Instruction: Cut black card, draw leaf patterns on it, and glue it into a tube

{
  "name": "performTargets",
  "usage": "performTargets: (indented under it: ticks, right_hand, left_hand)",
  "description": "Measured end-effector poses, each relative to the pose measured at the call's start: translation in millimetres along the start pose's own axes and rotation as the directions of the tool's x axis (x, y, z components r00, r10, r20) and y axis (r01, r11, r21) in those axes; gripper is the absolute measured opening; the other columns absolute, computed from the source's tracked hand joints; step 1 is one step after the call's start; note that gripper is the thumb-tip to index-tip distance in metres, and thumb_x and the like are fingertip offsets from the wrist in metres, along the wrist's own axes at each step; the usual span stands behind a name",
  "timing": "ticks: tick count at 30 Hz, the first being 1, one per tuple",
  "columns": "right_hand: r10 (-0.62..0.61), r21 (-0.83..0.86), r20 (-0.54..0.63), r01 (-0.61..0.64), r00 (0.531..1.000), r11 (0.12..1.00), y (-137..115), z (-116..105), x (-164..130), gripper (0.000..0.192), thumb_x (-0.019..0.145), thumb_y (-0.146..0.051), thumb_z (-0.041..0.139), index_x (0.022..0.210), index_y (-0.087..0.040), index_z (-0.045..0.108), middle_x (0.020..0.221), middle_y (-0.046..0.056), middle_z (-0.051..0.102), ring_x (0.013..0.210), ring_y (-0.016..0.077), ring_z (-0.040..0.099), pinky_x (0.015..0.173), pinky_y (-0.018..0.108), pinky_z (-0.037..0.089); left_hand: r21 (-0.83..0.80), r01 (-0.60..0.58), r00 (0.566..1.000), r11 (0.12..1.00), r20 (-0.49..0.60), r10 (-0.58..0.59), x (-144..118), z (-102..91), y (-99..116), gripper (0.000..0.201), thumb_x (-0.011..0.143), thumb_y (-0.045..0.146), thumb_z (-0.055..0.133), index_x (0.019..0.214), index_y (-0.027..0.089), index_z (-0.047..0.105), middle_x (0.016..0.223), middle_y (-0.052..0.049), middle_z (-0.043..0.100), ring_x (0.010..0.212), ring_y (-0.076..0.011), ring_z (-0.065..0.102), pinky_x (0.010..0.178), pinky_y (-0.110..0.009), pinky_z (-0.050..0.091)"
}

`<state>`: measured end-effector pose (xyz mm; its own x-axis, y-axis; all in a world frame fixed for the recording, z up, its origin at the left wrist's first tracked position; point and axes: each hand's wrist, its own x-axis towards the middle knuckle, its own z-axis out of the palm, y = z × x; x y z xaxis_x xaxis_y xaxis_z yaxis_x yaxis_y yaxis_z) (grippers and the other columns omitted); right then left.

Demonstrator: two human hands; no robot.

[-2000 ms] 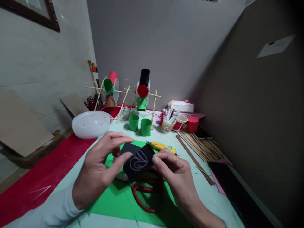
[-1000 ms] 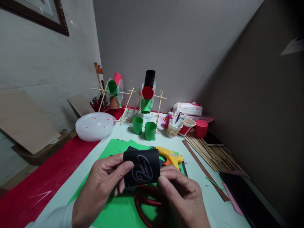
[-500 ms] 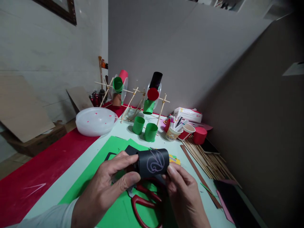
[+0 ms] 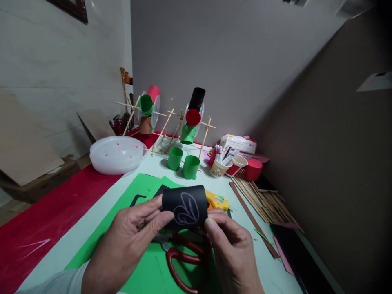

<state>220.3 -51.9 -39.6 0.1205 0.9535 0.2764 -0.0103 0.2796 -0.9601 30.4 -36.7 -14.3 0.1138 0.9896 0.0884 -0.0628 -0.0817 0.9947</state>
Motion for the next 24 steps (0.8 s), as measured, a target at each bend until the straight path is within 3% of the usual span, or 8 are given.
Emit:
performTargets:
  ticks: [7, 12, 16, 21, 24]
  right_hand:
    - [0.018, -0.007, 0.002, -0.018, 1.0, 1.0, -7, 3, 0, 0.02, 0.085, -0.033, 0.071, 0.069, -0.022, 0.072, 0.07, 0.001, 0.063, 0.068, 0.0172, 0.055, 0.064, 0.028, 0.045]
    - [0.039, 0.009, -0.025, -0.039, 0.999, 0.999, -15, 6, 2, 0.018, 0.082, -0.029, 0.071, 0.065, -0.022, 0.071, 0.068, 0.002, 0.064, 0.068, 0.0175, 0.057, 0.063, 0.028, 0.046]
    - [0.066, 0.049, -0.037, -0.064, 0.997, 0.997, -17, 8, 4, 0.018, 0.079, -0.028, 0.072, 0.062, -0.021, 0.071, 0.067, 0.002, 0.064, 0.065, 0.0169, 0.057, 0.058, 0.027, 0.046]
    - [0.13, 0.097, -0.027, -0.127, 0.991, 0.987, -18, 6, 5, 0.021, 0.078, -0.033, 0.072, 0.063, -0.02, 0.071, 0.068, 0.002, 0.065, 0.066, 0.017, 0.057, 0.06, 0.028, 0.045]
    - [0.247, 0.214, 0.003, -0.242, 0.969, 0.946, -12, 1, 8, 0.024, 0.079, -0.041, 0.075, 0.071, -0.018, 0.074, 0.07, 0.003, 0.067, 0.069, 0.0173, 0.059, 0.065, 0.029, 0.046]
  left_hand:
    - [-0.023, 0.03, 0.997, 0.999, -0.066, -0.032, 2, 3.2, -3, 0.023, 0.067, 0.031, 0.084, 0.09, 0.032, 0.082, 0.092, 0.004, 0.081, 0.084, -0.0239, 0.076, 0.076, -0.028, 0.063]
    - [0.03, 0.067, 0.987, 0.997, -0.146, -0.062, 2, 1.1, -8, 0.03, 0.063, 0.043, 0.087, 0.09, 0.029, 0.082, 0.089, 0.002, 0.081, 0.087, -0.0265, 0.076, 0.077, -0.03, 0.063]
    - [0.038, 0.138, 0.983, 0.99, -0.125, -0.132, 0, -5.0, -11, 0.04, 0.068, 0.05, 0.084, 0.101, 0.028, 0.08, 0.097, 0.001, 0.081, 0.098, -0.0266, 0.073, 0.085, -0.029, 0.061]
    - [-0.028, 0.202, 0.979, 0.979, -0.015, -0.203, -3, -2.8, -3, 0.048, 0.07, 0.049, 0.083, 0.112, 0.029, 0.077, 0.109, -0.002, 0.078, 0.108, -0.0281, 0.069, 0.095, -0.032, 0.056]
    - [0.004, 0.182, 0.981, 0.983, -0.075, -0.181, -6, 1.2, -2, 0.049, 0.062, 0.046, 0.088, 0.107, 0.031, 0.079, 0.107, -0.002, 0.078, 0.104, -0.027, 0.069, 0.091, -0.029, 0.056]
